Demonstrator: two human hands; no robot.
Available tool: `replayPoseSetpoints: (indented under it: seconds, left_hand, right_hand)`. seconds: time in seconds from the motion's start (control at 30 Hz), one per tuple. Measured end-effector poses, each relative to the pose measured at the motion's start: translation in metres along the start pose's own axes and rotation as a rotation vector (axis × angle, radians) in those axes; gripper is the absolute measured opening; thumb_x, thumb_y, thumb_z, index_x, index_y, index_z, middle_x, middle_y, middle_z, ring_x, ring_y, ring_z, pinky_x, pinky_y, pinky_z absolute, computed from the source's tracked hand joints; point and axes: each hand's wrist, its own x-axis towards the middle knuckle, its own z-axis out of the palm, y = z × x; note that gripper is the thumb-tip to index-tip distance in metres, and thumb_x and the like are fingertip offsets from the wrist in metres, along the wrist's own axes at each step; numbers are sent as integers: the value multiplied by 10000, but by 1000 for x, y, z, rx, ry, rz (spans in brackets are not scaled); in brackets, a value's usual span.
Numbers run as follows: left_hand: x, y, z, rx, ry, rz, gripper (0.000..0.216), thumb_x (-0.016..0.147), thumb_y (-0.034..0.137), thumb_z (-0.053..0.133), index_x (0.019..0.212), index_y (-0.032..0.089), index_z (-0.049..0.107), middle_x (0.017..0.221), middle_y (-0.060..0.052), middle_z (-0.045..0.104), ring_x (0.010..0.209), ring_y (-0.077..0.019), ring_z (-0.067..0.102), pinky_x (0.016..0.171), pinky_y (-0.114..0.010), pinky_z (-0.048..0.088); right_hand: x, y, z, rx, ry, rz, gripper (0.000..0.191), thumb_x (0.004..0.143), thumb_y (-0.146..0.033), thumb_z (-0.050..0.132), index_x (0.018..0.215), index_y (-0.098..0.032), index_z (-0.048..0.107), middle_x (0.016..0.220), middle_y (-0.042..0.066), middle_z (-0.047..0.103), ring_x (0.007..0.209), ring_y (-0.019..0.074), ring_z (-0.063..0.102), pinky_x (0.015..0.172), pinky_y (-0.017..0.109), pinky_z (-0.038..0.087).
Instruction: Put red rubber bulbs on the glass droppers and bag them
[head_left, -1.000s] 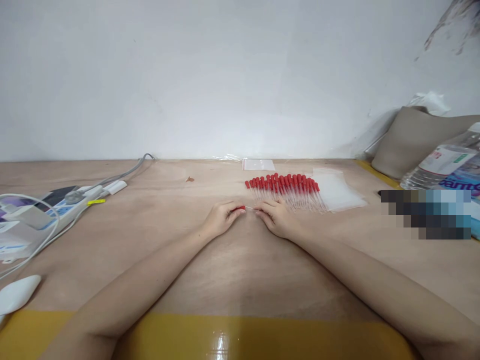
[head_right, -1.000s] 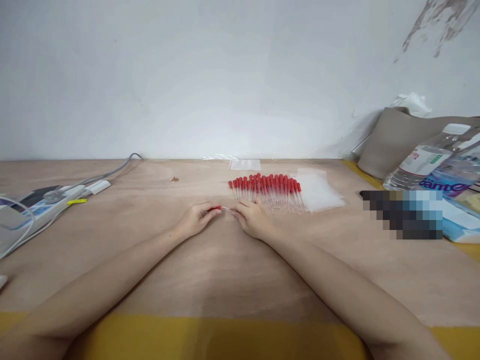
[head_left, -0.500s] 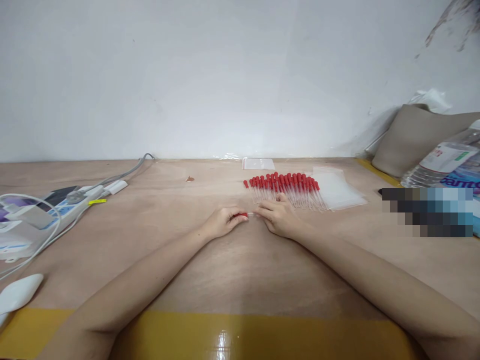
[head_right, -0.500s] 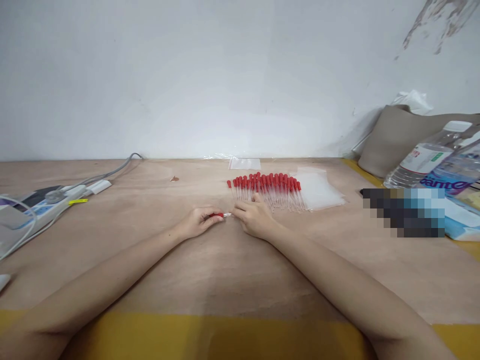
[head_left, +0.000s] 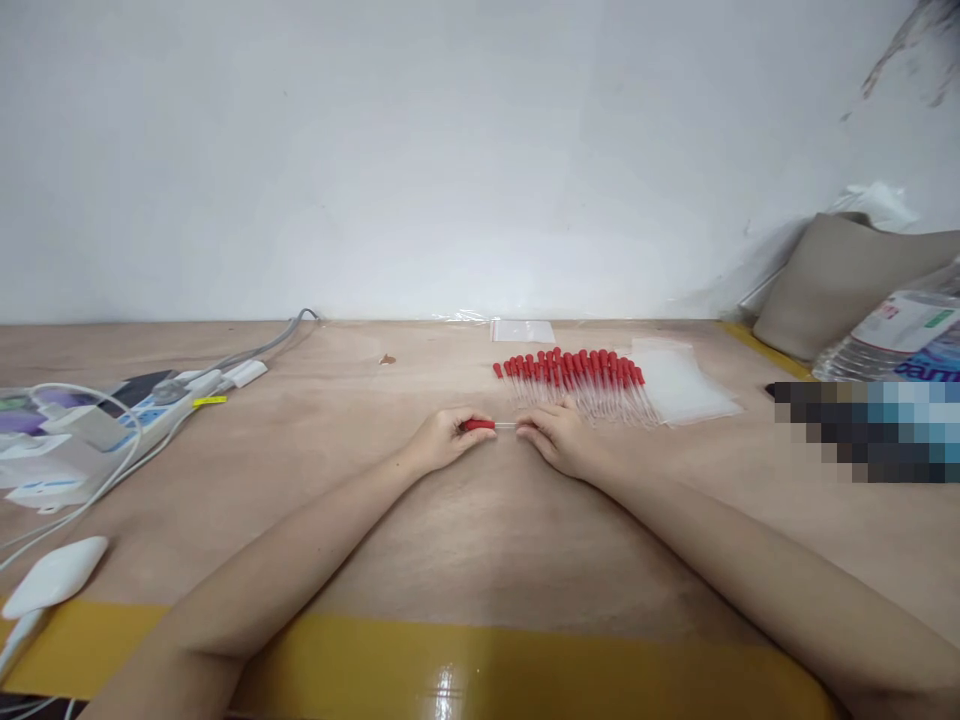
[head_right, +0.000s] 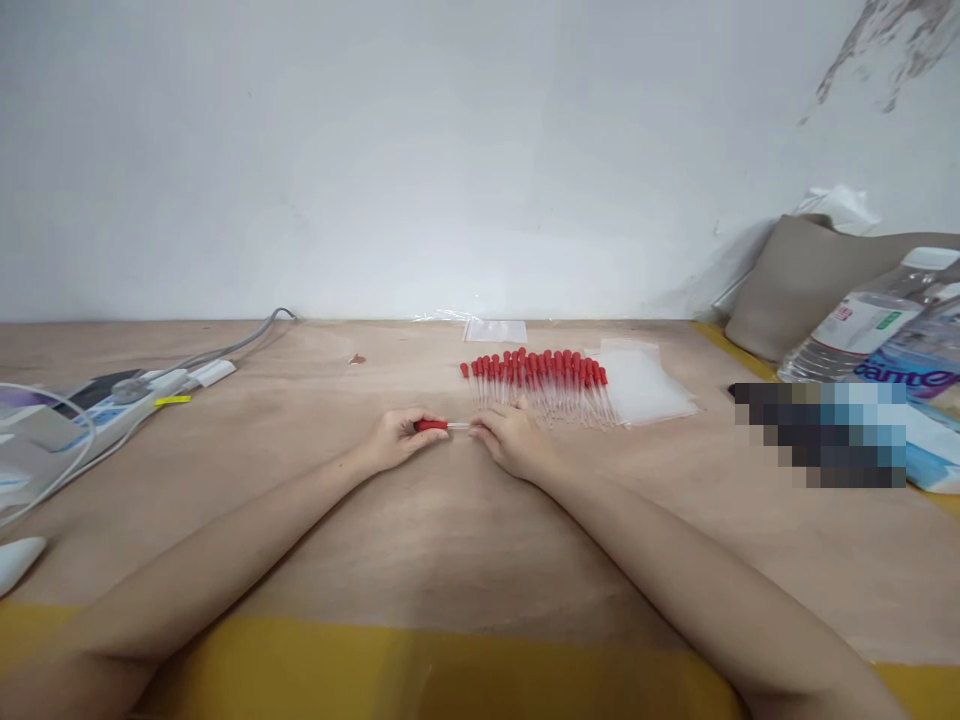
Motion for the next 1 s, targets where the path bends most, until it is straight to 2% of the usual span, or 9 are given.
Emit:
replayPoseSetpoints:
  seconds: [0.07,0.2,0.33,0.53,0.77,0.83,0.9,1.0]
  left_hand:
    - [0,0,-1,-18,-3,-34,195,773,346,596,874,193,660,783,-2,675,680,-124,598,641,-222,470]
    - [1,0,0,-18,20,-2,179,775,334,593,848,192,673,758,-4,676,664,-125,599,623,-224,467]
    - [0,0,1,4,46,71,173,785,318,588,847,180,673,770,-16,674,687,-128,609,646,-227,467]
    - [-1,-4,2,37,5,125,208,811,345,557,894,183,658,813,-30,669,736,-134,612,686,-235,475]
    - [5,-10,0,78,59,106,178,779,312,605,894,186,655,844,-24,669,771,-138,614,729,-247,483]
    - [5,-13,-3,158,106,55,270,764,331,616,988,180,627,934,-43,658,857,-164,605,789,-282,479]
    - [4,-16,-5,264,133,-9,379,767,362,602,1090,164,581,1031,-71,630,960,-199,577,860,-326,457]
    - [2,-19,-8,370,51,-89,417,822,407,505,1133,136,563,1159,-107,572,1083,-228,523,949,-358,405]
  right_hand:
    - [-1,1,0,-11,23,7,269,909,-302,358,904,-192,603,919,39,650,798,134,557,734,297,233]
    - [1,-3,0,-52,13,2,293,904,-287,339,868,-182,610,835,36,647,736,134,535,715,304,215]
    - [4,-8,-2,-85,-26,13,310,896,-274,330,798,-167,604,750,29,634,665,129,494,703,306,197]
    - [7,-11,-4,-97,-114,9,343,907,-274,312,721,-165,578,690,6,613,608,113,448,696,295,194]
    - [8,-11,-12,-174,-126,9,300,883,-312,387,794,-191,647,804,43,624,778,156,507,714,313,209]
    - [10,-10,-18,-165,-144,65,266,861,-303,422,805,-210,665,802,41,633,796,165,520,726,317,231]
    - [14,-7,-23,-109,-142,209,249,842,-313,447,799,-227,677,777,27,647,775,164,537,729,312,266]
    - [30,-1,-25,-22,-76,501,260,818,-358,465,749,-229,680,745,14,661,729,163,560,727,302,316]
